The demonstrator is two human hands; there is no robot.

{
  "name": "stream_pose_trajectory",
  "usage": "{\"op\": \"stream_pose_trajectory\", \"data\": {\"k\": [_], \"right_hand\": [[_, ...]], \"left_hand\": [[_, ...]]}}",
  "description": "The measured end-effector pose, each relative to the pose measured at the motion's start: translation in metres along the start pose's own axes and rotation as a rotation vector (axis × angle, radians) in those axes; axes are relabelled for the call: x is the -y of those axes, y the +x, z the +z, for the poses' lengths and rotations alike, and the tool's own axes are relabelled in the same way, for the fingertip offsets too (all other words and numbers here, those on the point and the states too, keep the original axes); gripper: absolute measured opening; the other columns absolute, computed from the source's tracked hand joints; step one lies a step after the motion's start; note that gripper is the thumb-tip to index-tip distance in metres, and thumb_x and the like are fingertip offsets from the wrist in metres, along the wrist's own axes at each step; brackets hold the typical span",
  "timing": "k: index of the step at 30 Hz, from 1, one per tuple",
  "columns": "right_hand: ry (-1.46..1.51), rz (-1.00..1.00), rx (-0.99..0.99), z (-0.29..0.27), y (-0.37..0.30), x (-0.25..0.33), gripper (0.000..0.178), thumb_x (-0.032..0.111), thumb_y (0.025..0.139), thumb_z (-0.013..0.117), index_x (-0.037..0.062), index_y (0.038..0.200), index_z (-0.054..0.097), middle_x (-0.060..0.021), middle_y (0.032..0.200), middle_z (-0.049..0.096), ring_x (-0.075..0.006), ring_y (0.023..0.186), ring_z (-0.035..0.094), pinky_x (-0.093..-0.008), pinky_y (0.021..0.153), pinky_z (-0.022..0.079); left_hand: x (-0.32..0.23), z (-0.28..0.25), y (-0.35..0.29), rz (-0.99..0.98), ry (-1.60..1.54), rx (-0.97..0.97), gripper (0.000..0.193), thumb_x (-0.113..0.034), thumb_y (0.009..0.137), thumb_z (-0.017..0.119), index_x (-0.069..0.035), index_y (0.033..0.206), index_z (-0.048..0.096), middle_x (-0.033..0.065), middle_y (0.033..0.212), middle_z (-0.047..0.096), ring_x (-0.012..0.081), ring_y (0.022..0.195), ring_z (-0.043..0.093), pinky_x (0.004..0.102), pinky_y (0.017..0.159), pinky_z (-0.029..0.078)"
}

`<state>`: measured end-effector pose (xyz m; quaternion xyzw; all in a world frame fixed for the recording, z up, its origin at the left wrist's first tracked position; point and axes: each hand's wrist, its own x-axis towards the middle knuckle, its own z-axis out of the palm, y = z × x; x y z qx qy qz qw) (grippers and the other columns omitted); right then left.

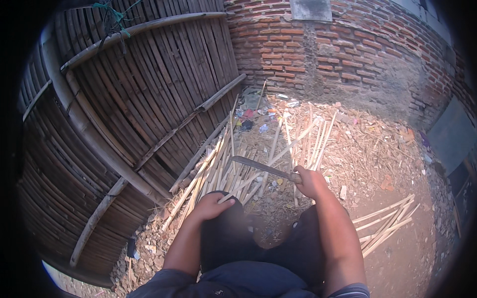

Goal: The person holds a long piece of wood and uses a knife to shave thin strips from it while sitting on the ground.

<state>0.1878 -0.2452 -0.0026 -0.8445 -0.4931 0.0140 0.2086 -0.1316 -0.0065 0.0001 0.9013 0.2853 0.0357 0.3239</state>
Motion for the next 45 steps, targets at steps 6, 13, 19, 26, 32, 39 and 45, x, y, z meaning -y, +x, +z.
{"op": "stream_pose_trajectory", "data": {"k": [6,13,19,26,32,39,45], "right_hand": [[-0.022,-0.013,0.004,-0.003,-0.002,0.001,0.048,0.024,0.09,0.077,0.0181,0.135,0.061,-0.0223,0.093,0.075,-0.0446,0.093,0.073,-0.054,0.083,0.057],[0.016,-0.024,-0.034,0.001,-0.001,0.0,0.048,0.027,0.09,0.078,0.0171,0.133,0.061,-0.0222,0.092,0.075,-0.0448,0.091,0.073,-0.0538,0.083,0.057],[0.038,-0.038,-0.045,0.002,0.0,-0.003,0.046,0.029,0.09,0.078,0.0167,0.131,0.061,-0.0206,0.089,0.075,-0.0455,0.091,0.072,-0.0542,0.081,0.056],[0.048,-0.043,-0.065,0.0,-0.002,-0.002,0.048,0.029,0.089,0.079,0.0167,0.131,0.061,-0.021,0.087,0.075,-0.0457,0.089,0.072,-0.054,0.079,0.057],[0.054,-0.026,-0.061,0.001,-0.001,-0.002,0.048,0.029,0.088,0.08,0.0163,0.131,0.062,-0.0227,0.088,0.074,-0.0465,0.09,0.072,-0.0543,0.08,0.057],[0.074,-0.015,-0.048,-0.002,-0.002,0.001,0.048,0.027,0.088,0.08,0.0163,0.131,0.062,-0.0223,0.088,0.075,-0.0466,0.091,0.072,-0.0543,0.081,0.057],[0.06,-0.014,-0.057,0.001,-0.001,-0.001,0.051,0.028,0.085,0.083,0.0159,0.131,0.064,-0.0206,0.088,0.074,-0.043,0.089,0.073,-0.0503,0.078,0.057]], "left_hand": [[0.0,0.002,-0.001,0.028,0.008,-0.031,0.062,-0.068,0.094,0.064,-0.01,0.112,0.08,0.0165,0.107,0.076,0.0364,0.105,0.071,0.0439,0.091,0.054],[0.007,0.003,0.0,0.037,-0.01,-0.026,0.063,-0.067,0.094,0.064,-0.008,0.111,0.079,0.0182,0.109,0.076,0.0378,0.106,0.071,0.0447,0.093,0.053],[0.003,0.001,0.0,0.008,-0.022,-0.002,0.056,-0.054,0.096,0.072,-0.003,0.118,0.077,0.0171,0.109,0.076,0.0286,0.101,0.074,0.0381,0.089,0.056],[0.01,0.006,0.001,0.039,-0.04,-0.031,0.064,-0.068,0.094,0.065,-0.007,0.11,0.079,0.0188,0.106,0.076,0.0379,0.104,0.072,0.0449,0.091,0.054],[0.003,0.0,-0.002,0.025,-0.069,-0.006,0.061,-0.063,0.095,0.068,-0.005,0.112,0.078,0.0191,0.105,0.076,0.0352,0.101,0.073,0.0429,0.089,0.055],[-0.003,-0.003,-0.005,0.011,-0.041,0.004,0.058,-0.056,0.096,0.073,-0.001,0.115,0.076,0.0177,0.105,0.075,0.0286,0.098,0.073,0.0388,0.087,0.056],[0.002,0.0,-0.003,-0.029,-0.046,0.015,0.057,-0.055,0.096,0.073,-0.003,0.117,0.077,0.0167,0.105,0.076,0.0264,0.097,0.074,0.0373,0.087,0.056]]}}
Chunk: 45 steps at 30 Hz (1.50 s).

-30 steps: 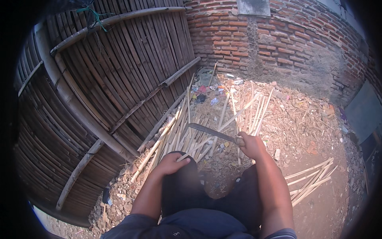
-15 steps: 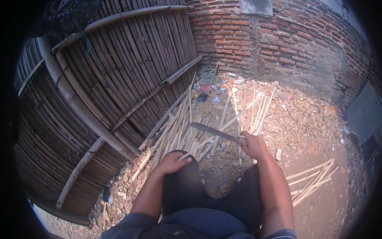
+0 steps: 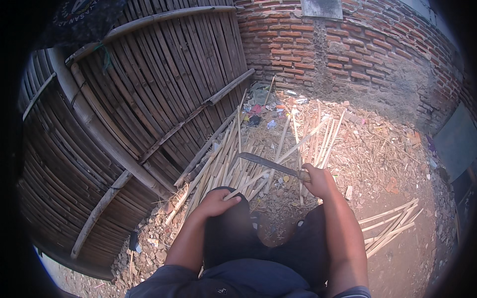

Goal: The person holds a long piece of wood and uses a knife to shave thin strips from it while sitting on the ground.

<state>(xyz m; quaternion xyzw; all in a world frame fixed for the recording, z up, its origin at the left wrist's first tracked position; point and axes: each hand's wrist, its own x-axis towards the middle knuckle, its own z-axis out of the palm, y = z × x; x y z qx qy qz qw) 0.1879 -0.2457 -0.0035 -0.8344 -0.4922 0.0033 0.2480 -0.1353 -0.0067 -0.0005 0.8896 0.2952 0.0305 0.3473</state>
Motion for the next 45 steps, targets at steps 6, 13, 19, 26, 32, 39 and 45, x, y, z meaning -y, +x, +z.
{"op": "stream_pose_trajectory", "data": {"k": [6,13,19,26,32,39,45], "right_hand": [[-0.014,-0.013,-0.006,0.002,0.001,-0.006,0.051,0.028,0.085,0.083,0.0147,0.131,0.064,-0.0213,0.09,0.074,-0.0436,0.09,0.073,-0.0508,0.079,0.057],[-0.003,0.011,0.005,-0.001,0.001,0.003,0.051,0.027,0.085,0.082,0.0146,0.131,0.064,-0.0222,0.09,0.074,-0.0444,0.09,0.073,-0.0512,0.079,0.057],[0.02,-0.016,-0.032,0.003,0.0,-0.003,0.05,0.024,0.086,0.081,0.0132,0.132,0.064,-0.0234,0.091,0.075,-0.0465,0.091,0.072,-0.0531,0.081,0.057],[0.043,-0.051,-0.059,0.002,-0.001,0.002,0.049,0.021,0.085,0.082,0.0122,0.129,0.064,-0.0236,0.09,0.074,-0.046,0.092,0.072,-0.0528,0.081,0.057],[0.021,-0.013,-0.041,0.0,-0.001,0.004,0.049,0.021,0.084,0.083,0.0117,0.129,0.064,-0.0234,0.09,0.074,-0.0458,0.093,0.072,-0.053,0.082,0.057],[-0.002,-0.008,-0.055,-0.001,-0.001,0.004,0.049,0.023,0.084,0.083,0.0123,0.129,0.065,-0.0229,0.092,0.075,-0.0459,0.094,0.072,-0.0533,0.082,0.057],[0.011,0.008,-0.052,-0.001,0.0,0.006,0.047,0.023,0.084,0.084,0.0124,0.126,0.067,-0.0226,0.091,0.075,-0.046,0.092,0.072,-0.0526,0.082,0.057]], "left_hand": [[0.001,0.002,0.003,0.001,0.011,0.008,0.056,-0.054,0.096,0.073,-0.003,0.119,0.076,0.0167,0.108,0.076,0.027,0.1,0.074,0.0372,0.089,0.056],[0.0,-0.001,-0.002,0.024,0.016,-0.001,0.057,-0.055,0.096,0.072,-0.003,0.12,0.076,0.0177,0.111,0.076,0.0296,0.105,0.073,0.0385,0.092,0.055],[0.004,0.001,0.003,0.07,0.014,-0.012,0.061,-0.065,0.094,0.067,-0.008,0.108,0.078,0.0199,0.106,0.075,0.0371,0.104,0.071,0.0448,0.09,0.053],[0.004,0.0,-0.004,0.045,0.042,-0.037,0.059,-0.066,0.094,0.068,-0.01,0.106,0.079,0.0183,0.103,0.076,0.0364,0.103,0.072,0.0443,0.09,0.054],[0.002,0.001,-0.004,0.028,-0.011,-0.012,0.058,-0.066,0.094,0.068,-0.01,0.106,0.079,0.0182,0.103,0.076,0.0363,0.103,0.072,0.0444,0.09,0.054],[-0.003,-0.002,-0.005,0.066,0.007,-0.012,0.058,-0.062,0.095,0.07,-0.006,0.106,0.077,0.0191,0.103,0.075,0.0354,0.101,0.072,0.0433,0.089,0.054],[0.002,-0.001,-0.004,0.064,0.02,-0.05,0.058,-0.065,0.093,0.07,-0.009,0.106,0.079,0.0202,0.102,0.076,0.0385,0.102,0.072,0.0458,0.09,0.054]]}}
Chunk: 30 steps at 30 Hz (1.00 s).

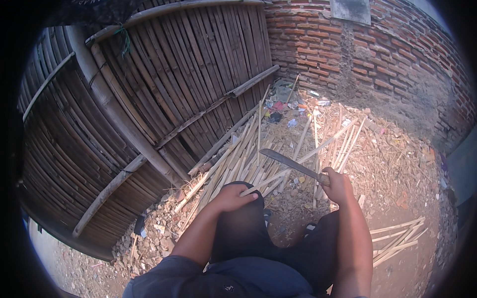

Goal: The person holds a long piece of wood and uses a knife to shave thin strips from it while sitting on the ground.

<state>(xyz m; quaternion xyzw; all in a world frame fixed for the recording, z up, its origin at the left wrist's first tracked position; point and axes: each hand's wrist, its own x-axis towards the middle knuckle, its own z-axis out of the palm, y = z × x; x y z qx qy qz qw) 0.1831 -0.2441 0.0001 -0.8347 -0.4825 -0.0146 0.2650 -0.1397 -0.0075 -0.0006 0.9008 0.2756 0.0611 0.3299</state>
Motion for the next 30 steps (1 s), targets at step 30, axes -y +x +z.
{"op": "stream_pose_trajectory", "data": {"k": [30], "right_hand": [[-0.102,-0.106,-0.115,0.012,0.092,0.006,0.023,0.02,0.08,0.083,0.01,0.098,0.071,-0.012,0.082,0.074,-0.0366,0.075,0.071,-0.0469,0.072,0.054]], "left_hand": [[-0.031,-0.014,0.152,0.044,0.02,-0.308,0.046,-0.046,0.086,0.085,-0.001,0.091,0.076,0.0169,0.071,0.068,0.0331,0.066,0.068,0.0432,0.064,0.052]]}}
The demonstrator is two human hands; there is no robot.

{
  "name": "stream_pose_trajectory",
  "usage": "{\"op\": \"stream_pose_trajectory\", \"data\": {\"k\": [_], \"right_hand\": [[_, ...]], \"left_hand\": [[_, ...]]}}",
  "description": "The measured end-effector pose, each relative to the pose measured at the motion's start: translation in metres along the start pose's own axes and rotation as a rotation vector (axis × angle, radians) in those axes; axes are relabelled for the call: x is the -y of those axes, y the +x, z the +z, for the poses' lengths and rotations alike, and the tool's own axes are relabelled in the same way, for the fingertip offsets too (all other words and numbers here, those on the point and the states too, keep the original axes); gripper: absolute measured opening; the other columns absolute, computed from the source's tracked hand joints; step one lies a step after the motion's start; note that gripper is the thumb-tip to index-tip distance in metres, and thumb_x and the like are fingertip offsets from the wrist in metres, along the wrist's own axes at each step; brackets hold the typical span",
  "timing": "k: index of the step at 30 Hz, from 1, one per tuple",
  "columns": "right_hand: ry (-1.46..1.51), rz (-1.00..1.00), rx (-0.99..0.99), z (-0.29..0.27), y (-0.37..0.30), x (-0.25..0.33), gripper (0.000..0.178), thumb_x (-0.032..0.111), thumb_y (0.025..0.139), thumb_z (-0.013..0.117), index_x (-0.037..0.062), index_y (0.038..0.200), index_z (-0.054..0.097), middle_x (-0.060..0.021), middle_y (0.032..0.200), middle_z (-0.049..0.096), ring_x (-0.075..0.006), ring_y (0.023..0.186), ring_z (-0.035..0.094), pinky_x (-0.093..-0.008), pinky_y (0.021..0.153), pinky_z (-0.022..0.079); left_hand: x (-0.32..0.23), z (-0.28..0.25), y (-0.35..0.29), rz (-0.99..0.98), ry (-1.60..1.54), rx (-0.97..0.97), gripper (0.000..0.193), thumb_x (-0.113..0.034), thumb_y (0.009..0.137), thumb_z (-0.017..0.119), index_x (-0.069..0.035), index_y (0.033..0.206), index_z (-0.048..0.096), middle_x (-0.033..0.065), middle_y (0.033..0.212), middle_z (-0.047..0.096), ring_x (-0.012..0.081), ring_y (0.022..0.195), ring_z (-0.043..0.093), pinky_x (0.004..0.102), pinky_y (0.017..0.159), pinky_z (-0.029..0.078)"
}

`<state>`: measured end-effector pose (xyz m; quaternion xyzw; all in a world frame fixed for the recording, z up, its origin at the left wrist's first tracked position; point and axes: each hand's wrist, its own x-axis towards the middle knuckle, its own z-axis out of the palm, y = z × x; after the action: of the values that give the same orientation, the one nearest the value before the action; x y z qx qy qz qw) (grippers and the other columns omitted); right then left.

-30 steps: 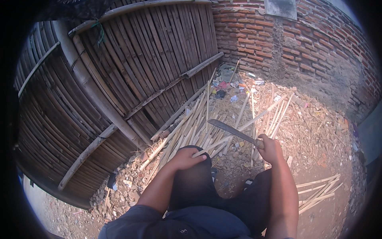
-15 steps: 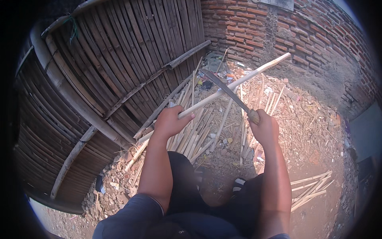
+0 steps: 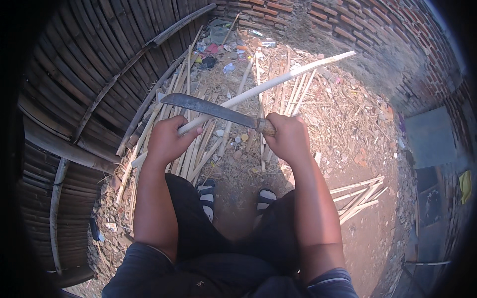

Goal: The person holds a long piece of wood and uses a knife to shave thin strips from it while sitting on the ground.

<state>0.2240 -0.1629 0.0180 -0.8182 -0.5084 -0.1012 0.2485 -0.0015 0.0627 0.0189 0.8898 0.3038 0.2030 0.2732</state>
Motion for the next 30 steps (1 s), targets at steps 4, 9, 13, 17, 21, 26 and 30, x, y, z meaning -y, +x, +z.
{"op": "stream_pose_trajectory", "data": {"k": [4,9,13,17,21,26,30], "right_hand": [[0.131,0.253,-0.058,-0.001,-0.007,-0.015,0.03,0.029,0.086,0.083,0.0086,0.106,0.074,-0.0188,0.085,0.075,-0.0412,0.081,0.073,-0.0486,0.072,0.056],[0.164,0.25,-0.088,-0.002,-0.013,-0.01,0.028,0.029,0.087,0.082,0.0095,0.105,0.073,-0.0187,0.082,0.073,-0.0417,0.08,0.072,-0.0481,0.071,0.056],[0.075,-0.041,-0.029,0.001,-0.011,0.007,0.024,0.022,0.082,0.083,0.0102,0.098,0.069,-0.0138,0.08,0.072,-0.038,0.076,0.071,-0.0479,0.073,0.054],[-0.016,-0.128,-0.038,-0.001,-0.009,0.006,0.022,0.02,0.08,0.083,0.0106,0.092,0.068,-0.0117,0.077,0.07,-0.0372,0.074,0.07,-0.0483,0.072,0.053],[0.171,0.226,-0.028,0.001,-0.009,-0.015,0.027,0.026,0.089,0.081,0.0076,0.106,0.072,-0.0191,0.085,0.074,-0.0414,0.081,0.072,-0.0472,0.071,0.055],[0.182,0.216,-0.074,-0.003,-0.01,-0.002,0.023,0.025,0.087,0.081,0.0091,0.101,0.072,-0.0172,0.081,0.072,-0.0403,0.078,0.071,-0.0472,0.07,0.054],[0.003,-0.061,-0.046,-0.006,-0.008,0.0,0.021,0.021,0.082,0.082,0.0103,0.095,0.07,-0.0153,0.077,0.07,-0.0396,0.074,0.069,-0.0473,0.072,0.054]], "left_hand": [[-0.004,-0.005,-0.003,-0.022,-0.029,0.037,0.044,-0.045,0.087,0.085,-0.002,0.094,0.077,0.0166,0.07,0.068,0.0309,0.063,0.067,0.0434,0.062,0.051],[0.0,0.003,-0.002,-0.011,-0.176,0.068,0.044,-0.044,0.088,0.085,-0.001,0.096,0.077,0.0147,0.07,0.069,0.0249,0.062,0.064,0.0425,0.061,0.049],[0.025,0.029,0.001,0.176,-0.202,-0.15,0.044,-0.042,0.088,0.086,0.001,0.094,0.075,0.0099,0.069,0.067,0.0179,0.062,0.058,0.0384,0.061,0.047],[0.026,0.033,0.001,0.26,-0.181,-0.244,0.045,-0.045,0.088,0.085,-0.001,0.097,0.078,0.0132,0.071,0.071,0.023,0.064,0.069,0.0398,0.061,0.051],[0.002,0.005,-0.002,0.027,-0.206,0.035,0.045,-0.044,0.088,0.085,-0.001,0.097,0.078,0.0126,0.067,0.068,0.0216,0.063,0.066,0.0393,0.061,0.05],[0.002,0.0,-0.002,-0.039,-0.237,0.05,0.039,-0.035,0.09,0.086,0.002,0.092,0.074,0.0084,0.069,0.064,0.0139,0.064,0.054,0.0354,0.061,0.046],[0.015,0.008,0.002,0.082,-0.22,-0.007,0.046,-0.045,0.088,0.085,0.0,0.094,0.077,0.013,0.065,0.065,0.0228,0.06,0.063,0.0399,0.06,0.048]]}}
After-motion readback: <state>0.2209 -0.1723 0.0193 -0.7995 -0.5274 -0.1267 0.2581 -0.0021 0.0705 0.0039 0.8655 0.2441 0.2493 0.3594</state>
